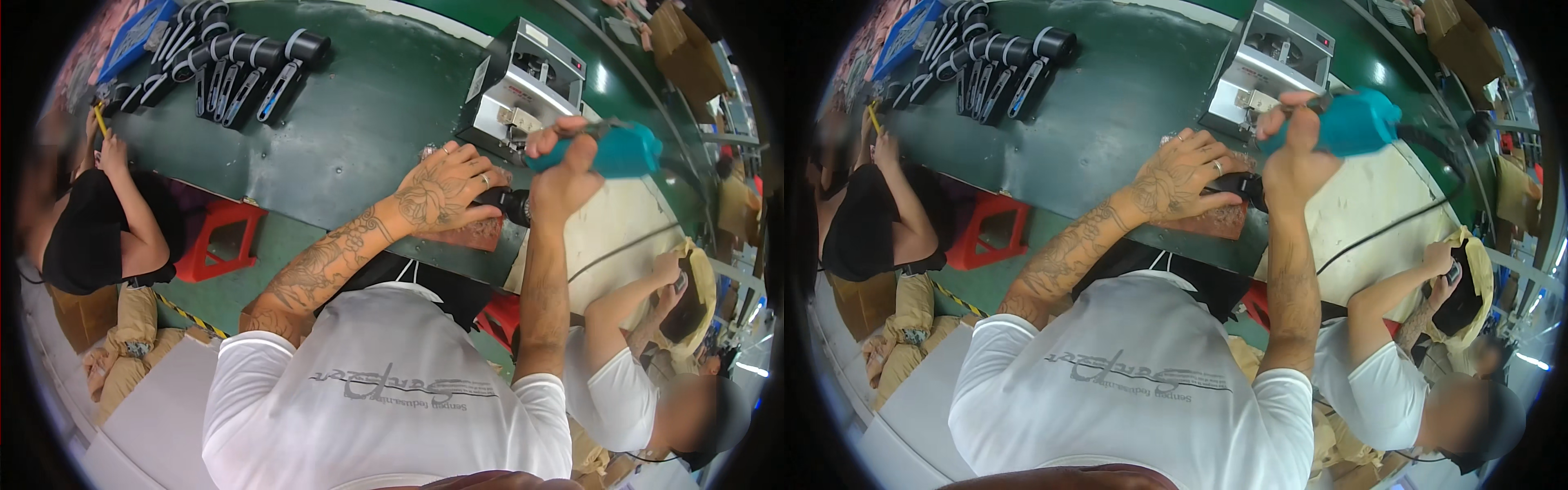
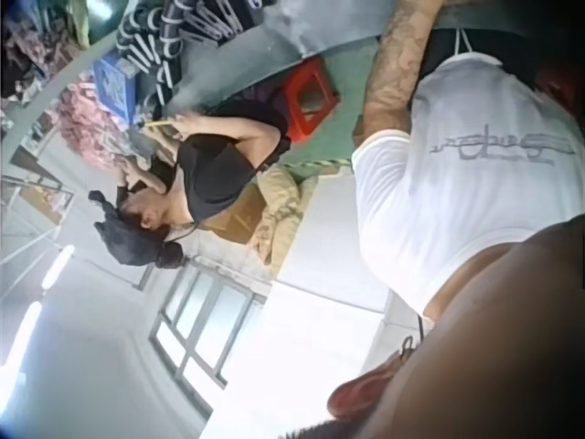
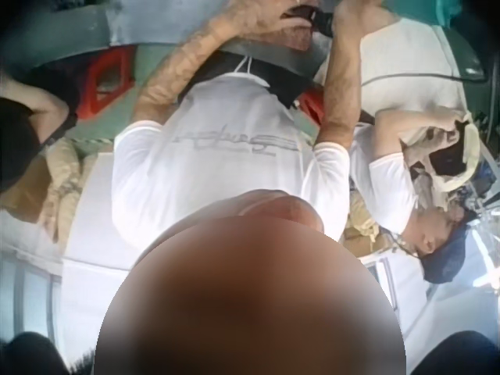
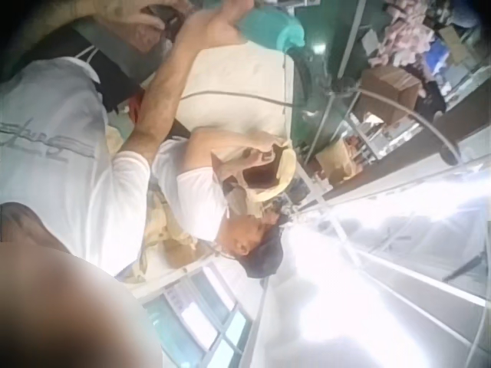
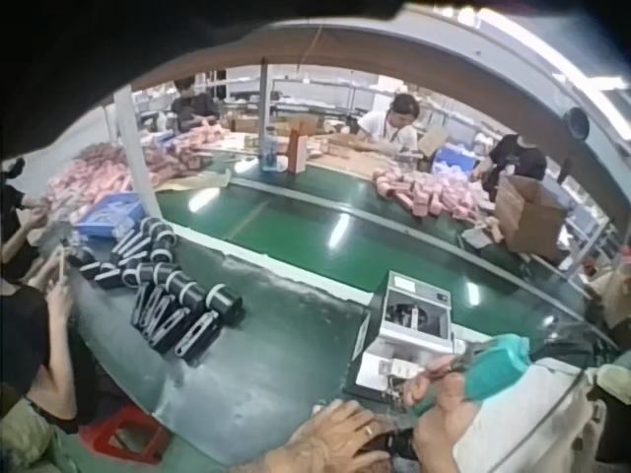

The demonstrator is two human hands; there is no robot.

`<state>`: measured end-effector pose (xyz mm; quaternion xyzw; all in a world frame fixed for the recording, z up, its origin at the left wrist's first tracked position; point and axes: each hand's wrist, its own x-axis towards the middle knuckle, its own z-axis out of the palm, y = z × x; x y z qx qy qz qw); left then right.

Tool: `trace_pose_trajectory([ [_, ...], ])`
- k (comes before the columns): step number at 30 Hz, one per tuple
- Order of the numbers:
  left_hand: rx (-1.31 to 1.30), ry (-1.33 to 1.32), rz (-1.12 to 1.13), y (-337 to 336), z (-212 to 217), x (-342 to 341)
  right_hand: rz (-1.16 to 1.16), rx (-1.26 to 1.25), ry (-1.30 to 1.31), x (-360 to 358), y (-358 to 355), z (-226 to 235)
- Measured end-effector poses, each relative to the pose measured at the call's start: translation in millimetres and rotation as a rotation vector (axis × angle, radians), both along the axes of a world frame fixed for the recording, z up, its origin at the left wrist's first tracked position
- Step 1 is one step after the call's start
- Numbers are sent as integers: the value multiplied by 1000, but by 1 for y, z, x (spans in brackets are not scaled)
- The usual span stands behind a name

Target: The recorder uses a pneumatic tool to assemble or process black plastic components on an electronics production floor.

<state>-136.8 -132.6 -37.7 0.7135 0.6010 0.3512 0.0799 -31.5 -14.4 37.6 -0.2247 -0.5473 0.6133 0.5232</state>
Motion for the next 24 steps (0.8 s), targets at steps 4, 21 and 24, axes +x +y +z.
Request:
trace_pose_trajectory([
  [4, 1, -26, -3, 1, 4, 2, -15, 81, -30, 37, -8, 3],
  [21, -61, -8, -3, -1, 6, 3, -41, 120, -84, 40, -15, -19],
  [24, -80, 17, -22, 1, 8, 3, -20, 122, -63, 38, -14, -20],
])
